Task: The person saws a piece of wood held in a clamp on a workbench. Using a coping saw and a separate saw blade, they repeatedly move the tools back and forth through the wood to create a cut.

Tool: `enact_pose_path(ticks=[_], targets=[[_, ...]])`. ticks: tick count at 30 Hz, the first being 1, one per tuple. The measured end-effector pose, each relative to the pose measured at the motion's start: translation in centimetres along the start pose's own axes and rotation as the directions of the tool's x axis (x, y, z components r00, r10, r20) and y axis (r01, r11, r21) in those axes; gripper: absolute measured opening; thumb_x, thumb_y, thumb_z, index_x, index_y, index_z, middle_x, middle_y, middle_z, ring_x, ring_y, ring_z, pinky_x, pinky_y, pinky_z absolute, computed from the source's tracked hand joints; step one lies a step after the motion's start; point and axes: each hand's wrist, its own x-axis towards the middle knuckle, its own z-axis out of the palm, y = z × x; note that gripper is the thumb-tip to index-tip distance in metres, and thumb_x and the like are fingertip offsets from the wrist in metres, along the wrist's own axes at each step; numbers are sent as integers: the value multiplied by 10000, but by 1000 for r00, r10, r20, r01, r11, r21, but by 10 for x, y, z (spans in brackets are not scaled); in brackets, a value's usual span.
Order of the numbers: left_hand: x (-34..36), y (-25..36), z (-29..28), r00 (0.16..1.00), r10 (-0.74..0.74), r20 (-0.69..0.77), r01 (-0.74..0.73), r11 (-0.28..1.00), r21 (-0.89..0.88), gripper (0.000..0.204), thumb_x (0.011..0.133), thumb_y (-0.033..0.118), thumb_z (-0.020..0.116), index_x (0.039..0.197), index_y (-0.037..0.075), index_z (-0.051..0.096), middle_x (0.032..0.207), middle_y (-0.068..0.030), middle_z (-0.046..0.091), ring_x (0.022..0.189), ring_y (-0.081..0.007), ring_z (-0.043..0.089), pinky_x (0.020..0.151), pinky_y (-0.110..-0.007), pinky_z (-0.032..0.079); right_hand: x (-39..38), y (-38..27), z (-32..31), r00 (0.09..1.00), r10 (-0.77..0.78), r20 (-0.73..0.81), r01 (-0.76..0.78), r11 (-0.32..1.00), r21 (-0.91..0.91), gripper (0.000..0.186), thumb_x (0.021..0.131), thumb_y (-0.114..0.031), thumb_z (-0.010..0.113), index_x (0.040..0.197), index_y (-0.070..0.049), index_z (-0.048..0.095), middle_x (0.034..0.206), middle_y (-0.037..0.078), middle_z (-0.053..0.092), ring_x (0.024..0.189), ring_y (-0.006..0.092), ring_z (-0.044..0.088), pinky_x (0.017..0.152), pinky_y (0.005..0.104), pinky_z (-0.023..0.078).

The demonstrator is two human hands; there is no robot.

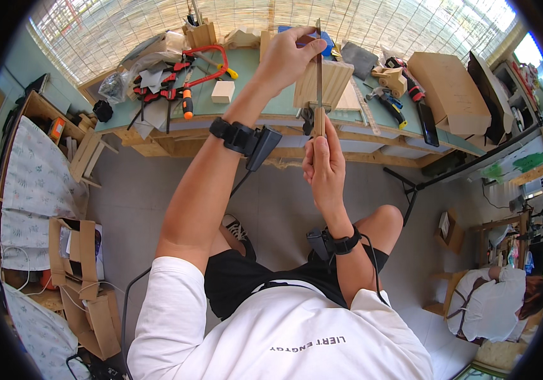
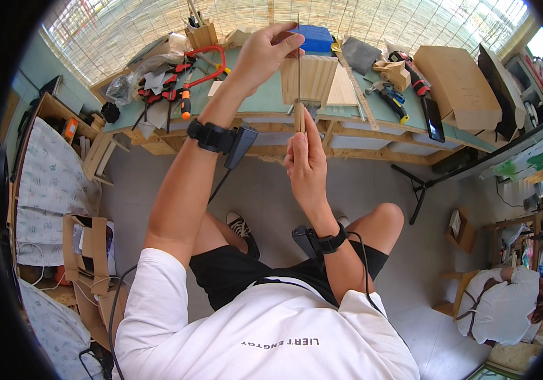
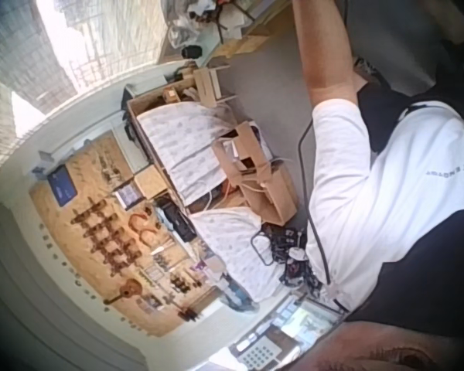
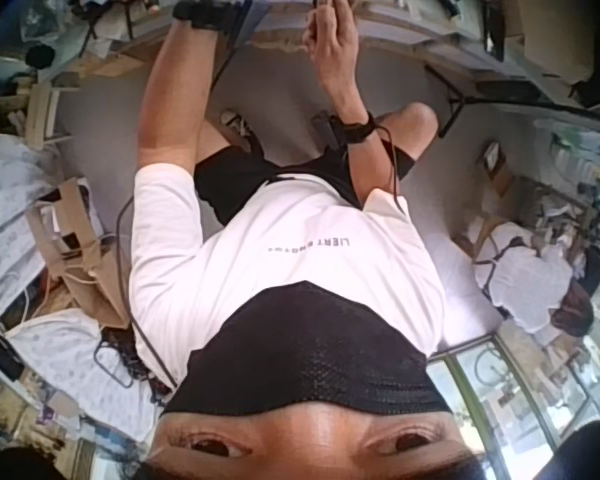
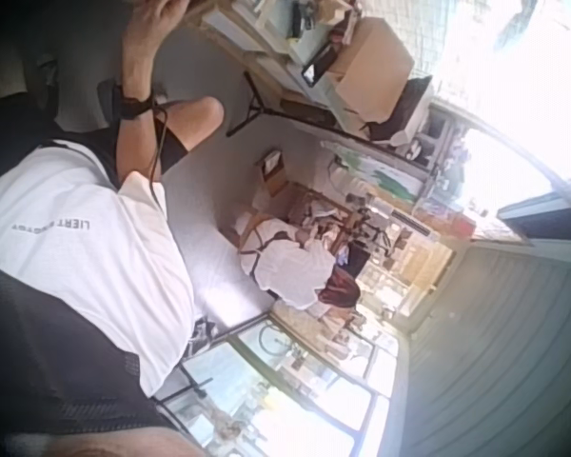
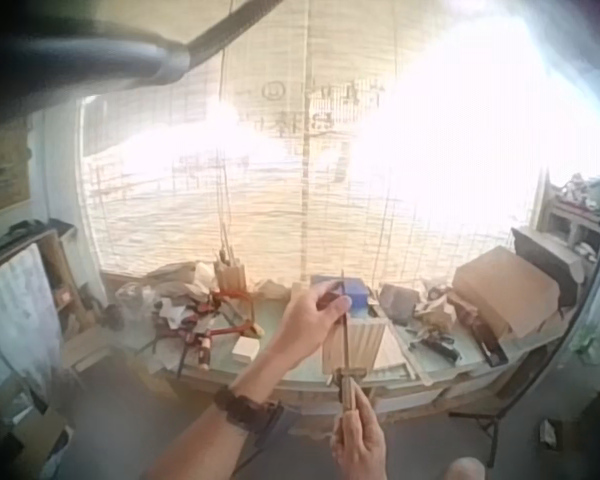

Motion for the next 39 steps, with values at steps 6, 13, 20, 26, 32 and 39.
enact_pose_path(ticks=[6, 13, 20, 26, 32, 39], targets=[[-2, 4, 0, 1000, -18, -6, 18, 1000, 1, 570, 956, 271, 690, 1377, -71, 515, 1033, -75, 708, 900, -122, 684, 832, -254, 532, 1, 0, 2, 999, -34, -11, 33, 999, -41, 477, 1089, -270, 418, 1536, -113, 364, 803, -15, 490, 521, 13, 371, 436, 167, 310], [1, 2, 0, 1000, -23, 9, 23, 1000, 2, 575, 957, 259, 688, 1386, -76, 502, 1050, -86, 708, 914, -129, 693, 840, -254, 533, 2, 2, 0, 1000, -15, -23, 15, 1000, -27, 481, 1084, -259, 435, 1538, -119, 363, 816, -16, 499, 534, 14, 387, 440, 164, 320], [-4, 12, 0, 996, -90, -4, 90, 996, 3, 599, 960, 262, 679, 1406, -80, 473, 1076, -96, 701, 923, -138, 690, 869, -264, 523, -4, -8, 1, 999, 1, 52, -7, 992, 122, 474, 1080, -250, 438, 1522, -97, 363, 807, 6, 526, 482, 30, 426, 406, 177, 341], [-5, 11, 2, 993, -115, -20, 116, 993, 24, 604, 957, 292, 677, 1395, -76, 484, 1112, -98, 688, 982, -146, 676, 894, -266, 505, -7, -16, -5, 977, 176, 123, -201, 951, 236, 383, 1076, -247, 449, 1388, -27, 481, 727, 0, 491, 437, 46, 410, 369, 202, 322], [-81, 0, 25, 852, 144, -504, 66, 925, 375, 455, 949, 362, 674, 1177, -22, 588, 1040, -65, 646, 883, -143, 619, 803, -283, 509, -8, -26, 3, 974, 201, 107, -222, 941, 256, 357, 1072, -291, 454, 1300, -31, 540, 696, -17, 467, 430, 44, 385, 363, 204, 304], [-137, 30, 60, 892, -451, 33, 410, 776, -480, 351, 1019, 381, 559, 1047, 33, 595, 964, -54, 621, 758, -127, 609, 622, -244, 506, -9, -23, 10, 987, 157, 38, -161, 955, 251, 269, 1071, -311, 455, 987, -90, 584, 608, -40, 451, 407, 39, 371, 347, 213, 286]])
